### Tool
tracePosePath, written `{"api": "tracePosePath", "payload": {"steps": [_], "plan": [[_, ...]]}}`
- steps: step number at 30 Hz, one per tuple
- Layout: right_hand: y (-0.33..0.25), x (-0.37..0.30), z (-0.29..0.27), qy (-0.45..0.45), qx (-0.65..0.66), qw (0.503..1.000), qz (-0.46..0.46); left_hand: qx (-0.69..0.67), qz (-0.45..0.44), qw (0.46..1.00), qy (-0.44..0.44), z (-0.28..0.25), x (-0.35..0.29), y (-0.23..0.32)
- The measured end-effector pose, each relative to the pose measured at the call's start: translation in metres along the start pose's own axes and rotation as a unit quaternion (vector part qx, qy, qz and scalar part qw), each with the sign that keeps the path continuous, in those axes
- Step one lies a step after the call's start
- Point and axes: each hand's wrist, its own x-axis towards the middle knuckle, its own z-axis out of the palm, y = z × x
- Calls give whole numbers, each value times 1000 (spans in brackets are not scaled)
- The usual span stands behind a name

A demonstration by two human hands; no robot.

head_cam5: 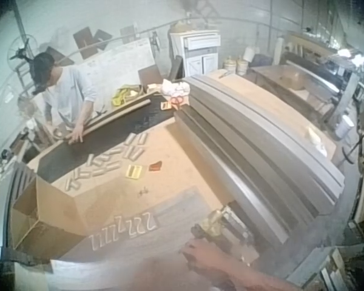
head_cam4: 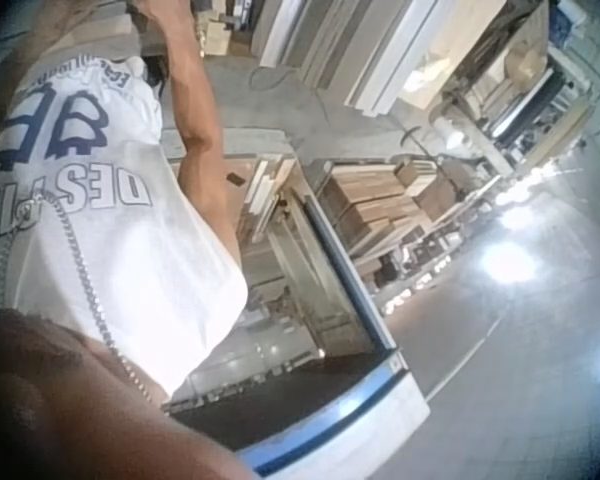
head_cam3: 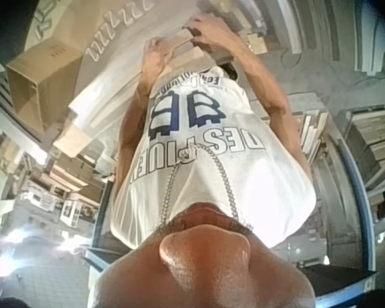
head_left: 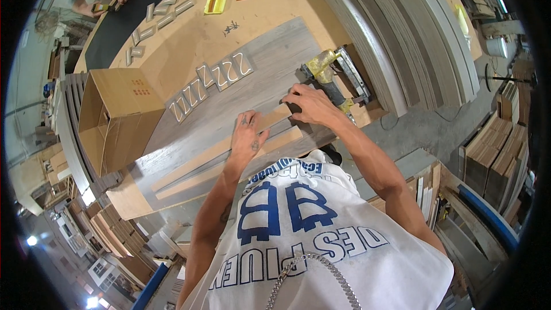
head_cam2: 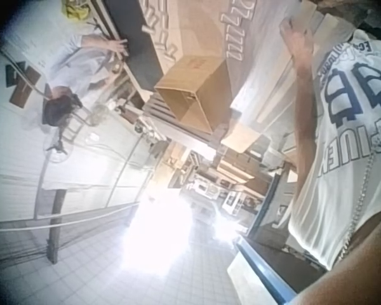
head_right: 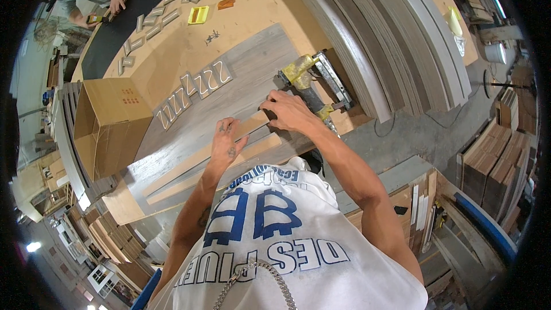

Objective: The person assembles wooden panel components by securing them together with a pneumatic nail gun.

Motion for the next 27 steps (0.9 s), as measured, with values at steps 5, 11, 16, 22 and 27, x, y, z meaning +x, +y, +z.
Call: {"api": "tracePosePath", "payload": {"steps": [5,11,16,22,27], "plan": [[4,0,2,9,-12,1000,-20,-2,-2,1000,7,3,-1,-1],[4,-2,2,24,-13,999,-33,-7,-19,1000,-8,2,-1,1],[4,-3,3,36,-14,998,-47,-6,-19,1000,-14,4,-2,-1],[4,-3,4,43,-18,997,-55,-1,-9,1000,2,8,-2,-5],[4,-1,6,58,-30,995,-76,-27,-15,1000,5,9,-1,-7]]}}
